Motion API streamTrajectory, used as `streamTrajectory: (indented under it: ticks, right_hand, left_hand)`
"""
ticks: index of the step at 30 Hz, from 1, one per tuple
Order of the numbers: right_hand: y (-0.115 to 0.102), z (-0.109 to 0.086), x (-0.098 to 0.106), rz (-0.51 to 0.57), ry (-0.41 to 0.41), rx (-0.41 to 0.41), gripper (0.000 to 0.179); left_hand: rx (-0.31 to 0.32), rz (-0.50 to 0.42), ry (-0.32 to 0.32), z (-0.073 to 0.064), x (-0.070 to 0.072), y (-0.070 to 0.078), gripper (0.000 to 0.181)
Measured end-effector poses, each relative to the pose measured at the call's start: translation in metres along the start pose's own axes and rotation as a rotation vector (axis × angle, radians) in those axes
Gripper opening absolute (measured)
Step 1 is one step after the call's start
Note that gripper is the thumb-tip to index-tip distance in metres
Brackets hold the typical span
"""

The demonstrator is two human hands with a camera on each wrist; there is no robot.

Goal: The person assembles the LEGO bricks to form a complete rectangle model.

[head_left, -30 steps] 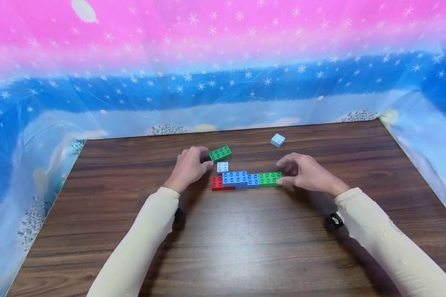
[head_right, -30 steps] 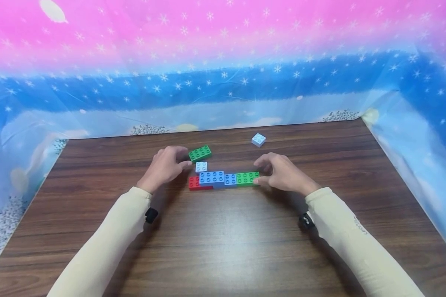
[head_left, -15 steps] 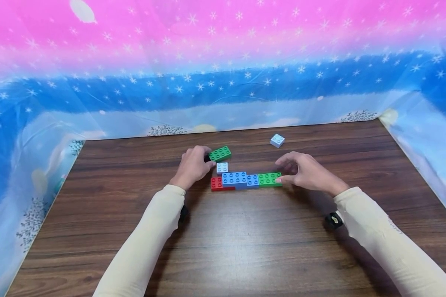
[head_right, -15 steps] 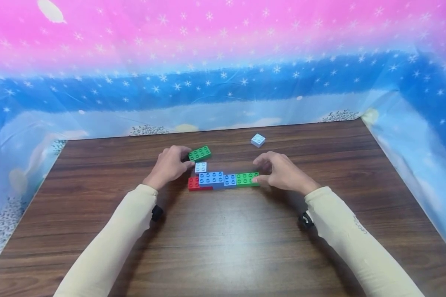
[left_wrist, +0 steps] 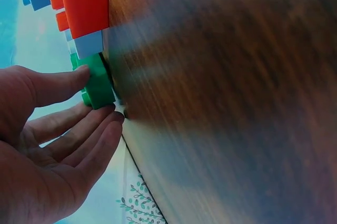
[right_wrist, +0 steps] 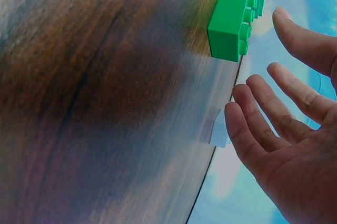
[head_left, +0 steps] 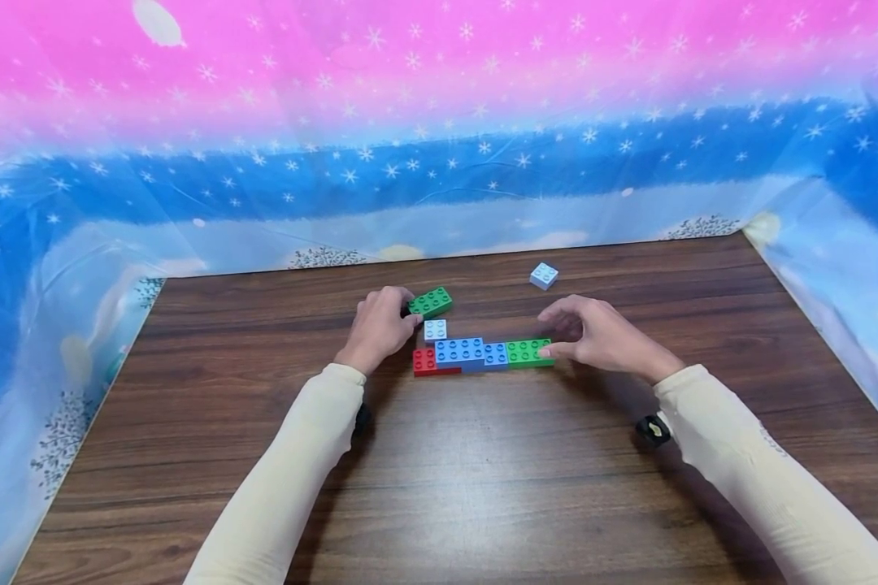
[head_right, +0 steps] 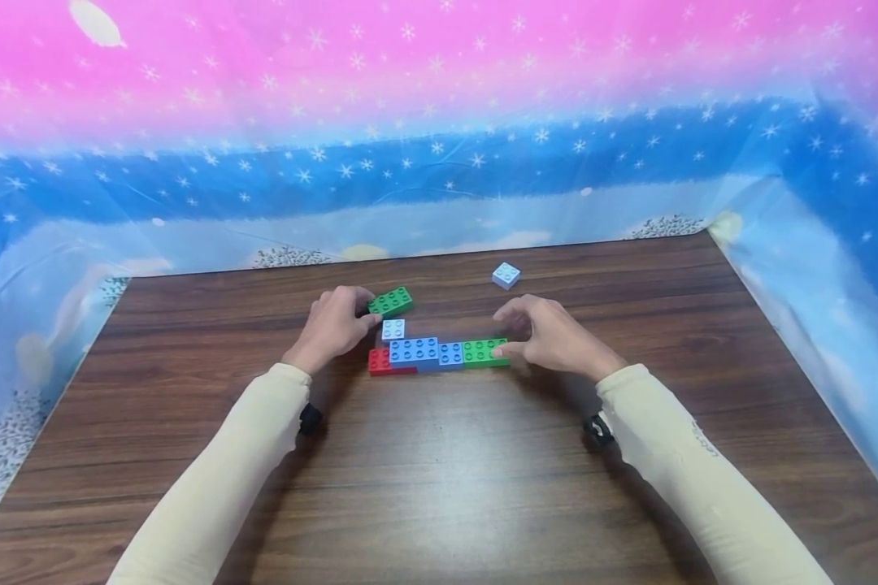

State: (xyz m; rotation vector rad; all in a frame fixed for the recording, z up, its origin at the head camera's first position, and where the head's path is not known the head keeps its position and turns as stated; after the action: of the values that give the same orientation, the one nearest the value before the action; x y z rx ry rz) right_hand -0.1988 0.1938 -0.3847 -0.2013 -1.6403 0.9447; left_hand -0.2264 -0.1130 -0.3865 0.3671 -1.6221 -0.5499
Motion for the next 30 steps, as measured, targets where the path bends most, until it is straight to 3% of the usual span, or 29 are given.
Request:
streamTrajectory:
  ticks: [11, 21, 30]
  right_hand:
    - [-0.005, 0.002, 0.002, 0.020, -0.001, -0.002, 0.046]
    - [-0.011, 0.010, 0.002, 0.039, 0.025, 0.015, 0.044]
    - [-0.026, 0.020, 0.001, 0.027, 0.032, 0.043, 0.047]
  left_hand:
    - [-0.003, -0.002, 0.019, -0.002, 0.006, -0.001, 0.035]
    - [-0.056, -0.015, 0.057, -0.014, 0.016, 0.007, 0.037]
    - [-0.135, 0.009, 0.076, -0.030, 0.023, 0.024, 0.037]
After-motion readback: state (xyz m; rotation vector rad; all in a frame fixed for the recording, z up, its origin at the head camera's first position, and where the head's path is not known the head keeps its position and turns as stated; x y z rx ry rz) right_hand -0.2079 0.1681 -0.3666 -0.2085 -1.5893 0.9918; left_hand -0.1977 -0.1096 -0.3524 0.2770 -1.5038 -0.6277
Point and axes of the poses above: each hand's wrist, its own z-axis towards the middle knuckle, its own x-axis out of the back of the hand, y = z × x, the point moved 3 cm from there along z, towards the middle knuckle, and after that the axes turned 1 degree about x, right-handed, at the moved point
